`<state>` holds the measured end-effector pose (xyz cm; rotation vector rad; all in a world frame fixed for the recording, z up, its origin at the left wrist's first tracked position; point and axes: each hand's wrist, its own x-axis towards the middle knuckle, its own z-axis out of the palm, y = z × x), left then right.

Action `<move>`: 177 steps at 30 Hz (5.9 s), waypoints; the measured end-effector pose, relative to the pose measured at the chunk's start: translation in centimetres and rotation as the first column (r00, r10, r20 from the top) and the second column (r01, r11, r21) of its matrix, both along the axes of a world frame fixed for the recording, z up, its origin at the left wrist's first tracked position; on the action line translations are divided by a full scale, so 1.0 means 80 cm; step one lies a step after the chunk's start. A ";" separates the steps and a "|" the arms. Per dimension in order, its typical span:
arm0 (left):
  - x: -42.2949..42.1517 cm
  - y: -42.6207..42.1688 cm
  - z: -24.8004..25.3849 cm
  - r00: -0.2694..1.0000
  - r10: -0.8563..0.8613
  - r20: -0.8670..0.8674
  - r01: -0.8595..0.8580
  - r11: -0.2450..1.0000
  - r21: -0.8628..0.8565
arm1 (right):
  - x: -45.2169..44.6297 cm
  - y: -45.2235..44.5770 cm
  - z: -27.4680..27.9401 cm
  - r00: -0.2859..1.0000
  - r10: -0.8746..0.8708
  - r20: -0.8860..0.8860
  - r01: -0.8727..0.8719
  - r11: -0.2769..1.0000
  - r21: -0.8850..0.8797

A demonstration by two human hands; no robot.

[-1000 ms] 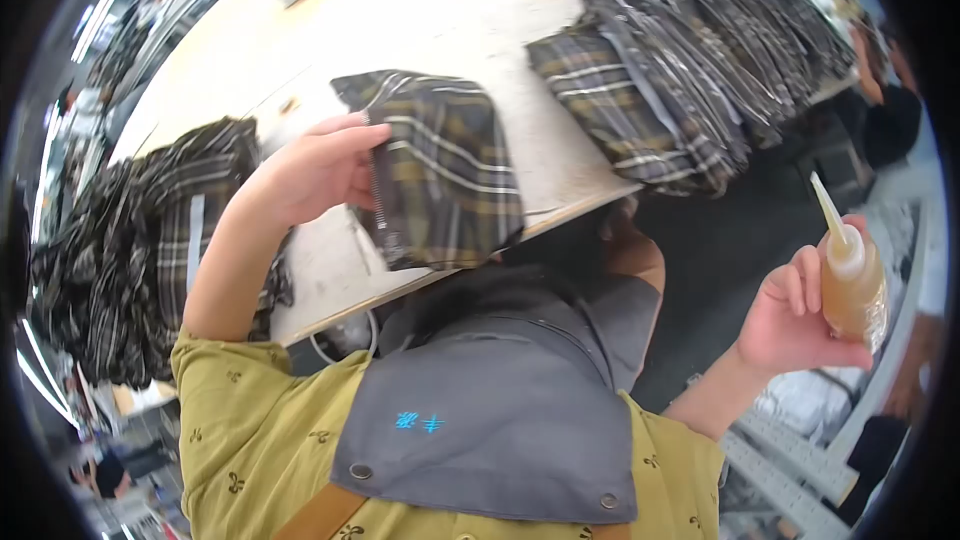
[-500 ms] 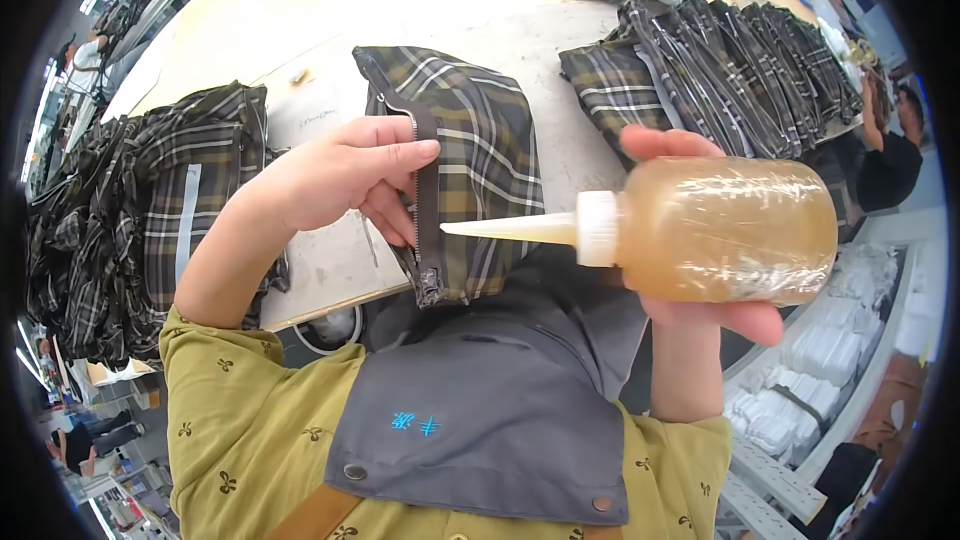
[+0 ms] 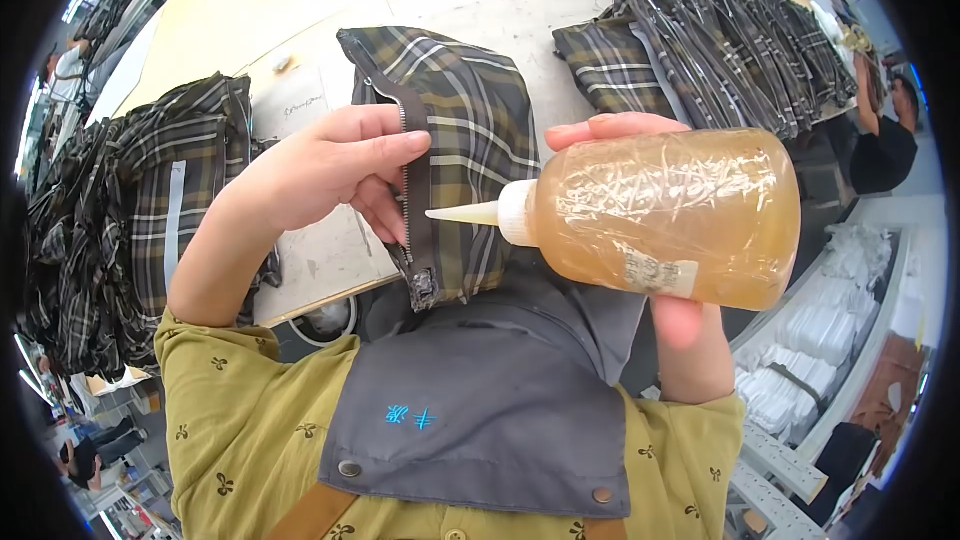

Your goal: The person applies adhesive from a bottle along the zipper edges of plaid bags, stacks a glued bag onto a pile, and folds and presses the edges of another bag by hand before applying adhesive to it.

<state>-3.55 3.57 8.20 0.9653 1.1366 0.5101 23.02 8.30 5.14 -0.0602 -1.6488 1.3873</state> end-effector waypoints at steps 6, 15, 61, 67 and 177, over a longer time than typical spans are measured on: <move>-0.002 -0.001 -0.007 0.999 0.029 0.039 -0.029 1.000 -0.003 | -0.005 0.006 -0.006 0.999 0.041 -0.016 -0.041 0.999 0.001; -0.004 -0.001 -0.012 0.995 0.062 0.072 -0.060 0.998 -0.016 | -0.010 0.007 -0.010 0.963 0.223 -0.149 -0.226 0.974 0.000; 0.001 -0.002 -0.013 0.991 0.100 0.092 -0.094 0.994 -0.063 | 0.004 0.012 -0.020 0.996 -0.079 0.028 0.083 0.980 -0.180; 0.003 -0.002 -0.015 0.990 0.101 0.101 -0.096 0.994 -0.054 | -0.004 0.017 -0.021 0.999 0.018 -0.039 -0.018 1.000 0.002; 0.021 0.030 -0.023 0.935 0.217 0.279 -0.219 0.975 -0.023 | 0.052 -0.047 -0.109 0.642 -0.647 0.412 0.584 0.760 0.283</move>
